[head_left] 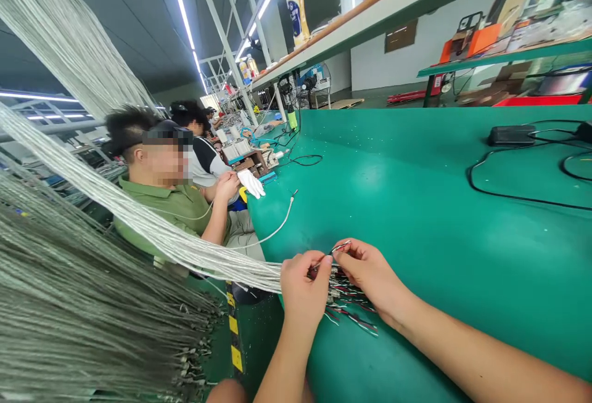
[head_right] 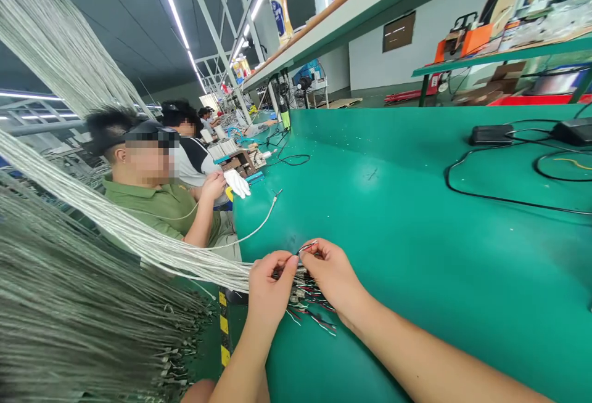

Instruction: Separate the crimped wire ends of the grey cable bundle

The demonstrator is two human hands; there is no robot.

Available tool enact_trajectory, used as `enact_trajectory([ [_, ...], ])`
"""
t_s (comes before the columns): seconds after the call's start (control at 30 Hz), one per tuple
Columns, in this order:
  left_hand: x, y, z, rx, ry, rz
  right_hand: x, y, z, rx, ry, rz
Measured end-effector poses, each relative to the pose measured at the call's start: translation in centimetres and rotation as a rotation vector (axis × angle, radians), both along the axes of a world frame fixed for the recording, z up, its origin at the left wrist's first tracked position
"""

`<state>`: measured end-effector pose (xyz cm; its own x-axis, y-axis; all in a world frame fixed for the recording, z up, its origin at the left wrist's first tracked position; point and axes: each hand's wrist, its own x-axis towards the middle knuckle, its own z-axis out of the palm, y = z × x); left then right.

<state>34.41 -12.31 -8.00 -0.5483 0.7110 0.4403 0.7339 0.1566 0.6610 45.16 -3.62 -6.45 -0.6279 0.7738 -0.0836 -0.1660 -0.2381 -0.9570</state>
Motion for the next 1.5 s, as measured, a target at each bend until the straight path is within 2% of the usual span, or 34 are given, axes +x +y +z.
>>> enact_trajectory([
  [0.2,0.4,0.0,0.5,0.027,0.068,-0.015,0.0,-0.2,0.2,-0.009,-0.020,-0.024],
  [0.43,0.5,0.1,0.8,-0.007,0.060,-0.037,-0.1,-0.2,-0.5,0.033,-0.079,-0.145],
  [1.07,0.7,-0.1,0.9,0.014,-0.029,-0.036,0.0,-0.4,0.1,-0.095,0.029,-0.162],
  [1.5,1.2,-0.1,0.2,0.053,-0.097,0.087,-0.4,0.4,-2.5,-0.158,0.028,-0.172],
])
